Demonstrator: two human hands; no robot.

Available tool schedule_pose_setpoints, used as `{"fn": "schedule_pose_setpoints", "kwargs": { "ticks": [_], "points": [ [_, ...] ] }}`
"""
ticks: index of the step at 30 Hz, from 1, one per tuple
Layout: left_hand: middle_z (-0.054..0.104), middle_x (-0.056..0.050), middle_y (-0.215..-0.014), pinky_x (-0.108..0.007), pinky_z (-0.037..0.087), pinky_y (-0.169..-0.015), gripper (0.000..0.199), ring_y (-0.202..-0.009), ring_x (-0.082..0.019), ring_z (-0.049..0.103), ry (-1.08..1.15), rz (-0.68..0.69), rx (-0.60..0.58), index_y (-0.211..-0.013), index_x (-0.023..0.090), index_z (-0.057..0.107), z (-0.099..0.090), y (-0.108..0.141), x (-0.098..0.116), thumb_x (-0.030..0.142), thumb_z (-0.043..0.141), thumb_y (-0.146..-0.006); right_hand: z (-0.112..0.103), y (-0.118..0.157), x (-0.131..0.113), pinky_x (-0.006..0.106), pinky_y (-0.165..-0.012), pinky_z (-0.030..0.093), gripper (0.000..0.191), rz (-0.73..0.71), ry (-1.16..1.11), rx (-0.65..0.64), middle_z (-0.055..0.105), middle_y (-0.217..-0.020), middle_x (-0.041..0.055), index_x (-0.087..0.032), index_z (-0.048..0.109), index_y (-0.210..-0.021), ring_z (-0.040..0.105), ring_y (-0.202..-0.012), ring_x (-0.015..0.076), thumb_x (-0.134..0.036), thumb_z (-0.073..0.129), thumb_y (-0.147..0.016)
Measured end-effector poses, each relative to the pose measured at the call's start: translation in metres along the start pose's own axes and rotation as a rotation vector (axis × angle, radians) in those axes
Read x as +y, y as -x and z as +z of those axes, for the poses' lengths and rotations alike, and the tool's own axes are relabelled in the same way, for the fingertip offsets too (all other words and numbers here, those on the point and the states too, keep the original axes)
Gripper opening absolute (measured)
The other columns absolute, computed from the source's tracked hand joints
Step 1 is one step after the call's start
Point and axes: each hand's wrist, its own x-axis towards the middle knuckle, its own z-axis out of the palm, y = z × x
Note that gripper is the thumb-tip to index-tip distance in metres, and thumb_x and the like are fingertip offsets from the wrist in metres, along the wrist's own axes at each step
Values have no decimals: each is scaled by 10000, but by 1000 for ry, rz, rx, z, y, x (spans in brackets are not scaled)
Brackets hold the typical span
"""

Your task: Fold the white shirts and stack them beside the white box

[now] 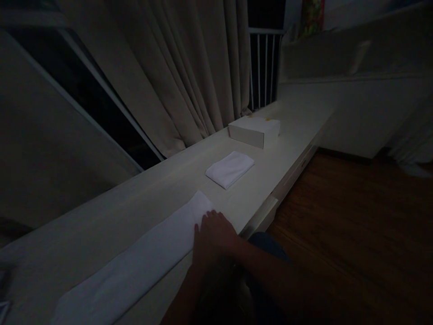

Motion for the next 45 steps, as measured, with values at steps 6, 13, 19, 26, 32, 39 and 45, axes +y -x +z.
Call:
{"fn": "schedule_pose_setpoints", "kwargs": {
  "ticks": [6, 13, 19, 26, 32, 39, 45],
  "points": [
    [156, -97, -1593, -537, 112, -1174, 700, -1486, -271, 72, 88, -32, 76, -1531, 193, 163, -17, -7, 9, 325, 407, -888, 3, -34, 9, 500, -1166, 158, 667, 31, 12, -96, 296, -1529, 213, -13, 390, -1432, 183, -1447, 321, -490, 319, -970],
    [122, -38, -1611, -520, 44, -1200, 721, -1489, -258, -26, 150, 0, 140, -1536, 208, 114, -25, -9, 8, 383, 397, -896, 23, -83, 10, 479, -1187, 54, 874, 138, 16, -130, 210, -1545, 237, 40, 319, -1457, 78, -1462, 331, -644, 344, -913],
    [357, -66, -1534, -563, 44, -1184, 658, -1476, -314, 125, 170, 5, 72, -1504, 234, 288, -17, -9, 2, 436, 406, -890, 35, -104, 6, 482, -1185, 1, 901, 199, 77, -108, 188, -1543, 261, 82, 266, -1461, 61, -1461, 344, -621, 378, -908],
    [444, -134, -1475, -574, 98, -1162, 617, -1404, -345, 301, 175, 20, 88, -1477, 200, 356, -10, -2, -1, 456, 366, -915, 38, -127, 4, 464, -1185, 57, 845, 187, 84, -97, 233, -1520, 293, 116, 291, -1430, 171, -1441, 363, -546, 406, -917],
    [386, -140, -1511, -602, 135, -1138, 622, -1425, -366, 237, 181, -4, 71, -1494, 224, 316, -5, 1, -3, 454, 352, -918, 47, -139, 7, 482, -1179, 23, 824, 216, 106, -92, 223, -1536, 270, 96, 269, -1451, 125, -1449, 369, -539, 368, -934],
    [335, -139, -1541, -587, 188, -1138, 627, -1426, -342, 255, 256, -31, 77, -1490, 195, 314, -6, 0, -2, 422, 385, -910, 50, -140, 13, 501, -1173, 22, 853, 230, 42, -141, 147, -1569, 227, 40, 235, -1487, 38, -1465, 335, -613, 276, -938],
    [524, -87, -1413, -432, 310, -1130, 511, -1346, -211, 418, 322, -151, 148, -1367, 209, 502, -11, 27, -53, 372, 241, -960, 47, -135, 15, 497, -1174, 16, 850, 205, 15, -143, 155, -1573, 210, 18, 224, -1498, 36, -1468, 316, -626, 221, -943]
  ]
}}
